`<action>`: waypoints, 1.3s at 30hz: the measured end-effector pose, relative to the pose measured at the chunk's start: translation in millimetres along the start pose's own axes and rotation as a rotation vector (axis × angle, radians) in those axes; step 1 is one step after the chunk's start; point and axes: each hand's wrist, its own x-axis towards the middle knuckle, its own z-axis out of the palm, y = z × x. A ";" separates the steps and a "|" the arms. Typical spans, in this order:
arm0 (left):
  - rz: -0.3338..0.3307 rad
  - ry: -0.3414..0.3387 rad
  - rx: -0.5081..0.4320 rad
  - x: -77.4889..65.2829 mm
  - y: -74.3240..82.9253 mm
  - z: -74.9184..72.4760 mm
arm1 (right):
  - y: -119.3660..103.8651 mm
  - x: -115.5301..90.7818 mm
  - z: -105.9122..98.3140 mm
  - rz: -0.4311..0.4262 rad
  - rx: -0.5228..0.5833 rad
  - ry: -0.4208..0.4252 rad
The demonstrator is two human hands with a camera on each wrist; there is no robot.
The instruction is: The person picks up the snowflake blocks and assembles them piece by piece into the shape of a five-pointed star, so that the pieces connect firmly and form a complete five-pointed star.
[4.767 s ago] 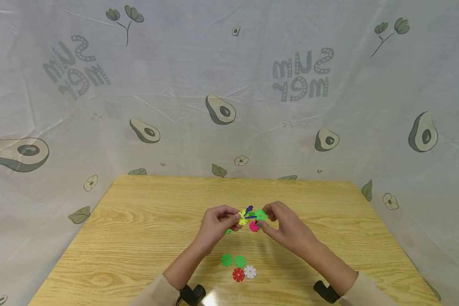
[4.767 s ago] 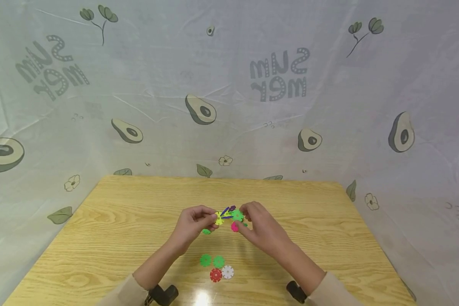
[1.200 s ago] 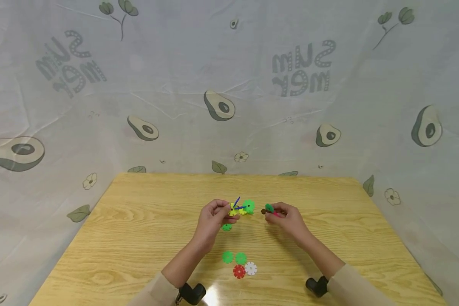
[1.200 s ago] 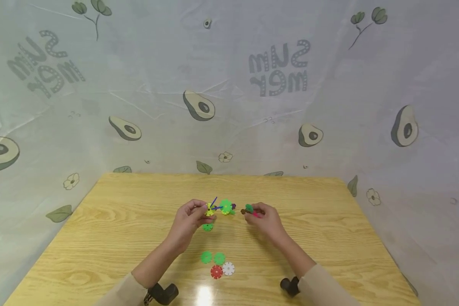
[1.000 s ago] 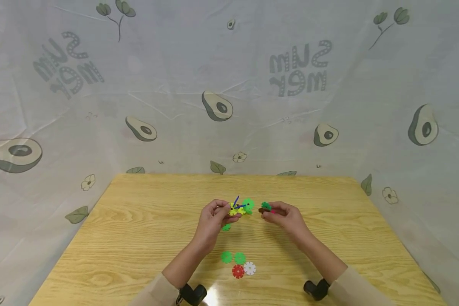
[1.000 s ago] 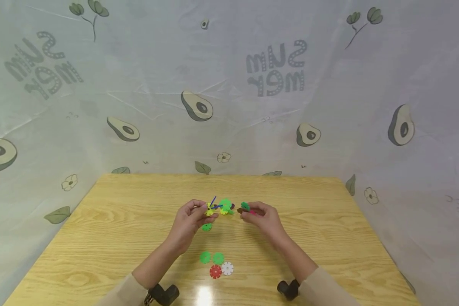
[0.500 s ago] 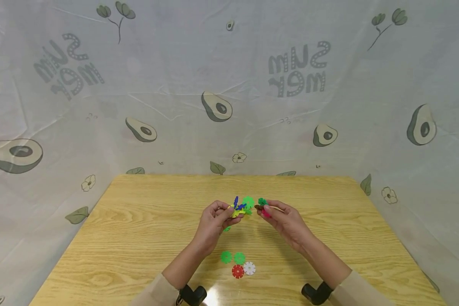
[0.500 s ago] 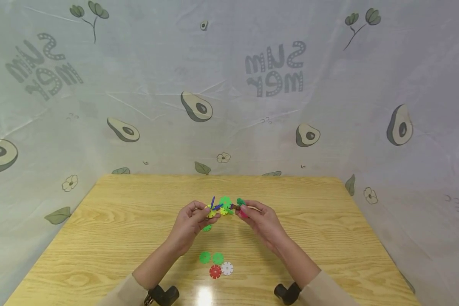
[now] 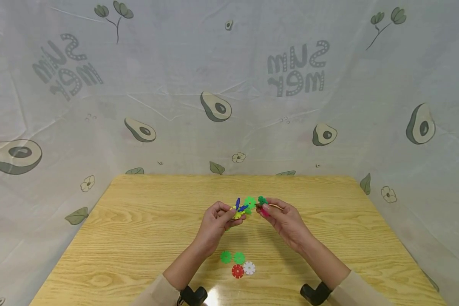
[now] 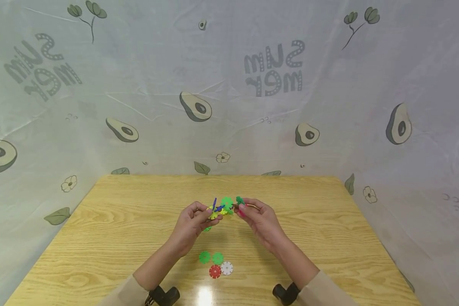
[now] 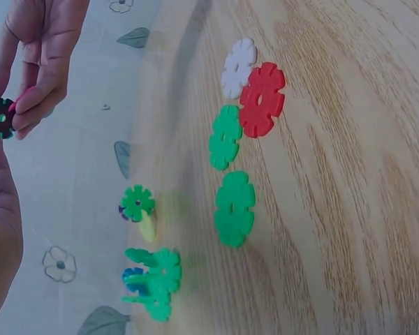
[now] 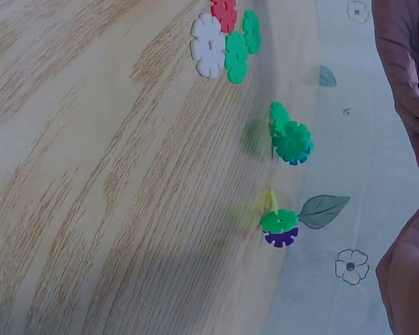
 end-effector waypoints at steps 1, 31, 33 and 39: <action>0.007 -0.002 0.004 -0.1 0.0 0.1 | 0.2 -0.1 -0.2 -0.008 -0.014 -0.005; 0.006 -0.055 0.215 -0.4 1.0 12.5 | 5.7 -3.1 11.2 -0.064 -0.271 0.010; 0.011 -0.032 0.218 0.0 1.0 13.7 | 5.7 -4.0 12.3 -0.057 -0.271 0.014; 0.012 0.063 0.189 1.5 -0.3 18.3 | 6.7 -5.9 16.1 -0.059 -0.284 0.018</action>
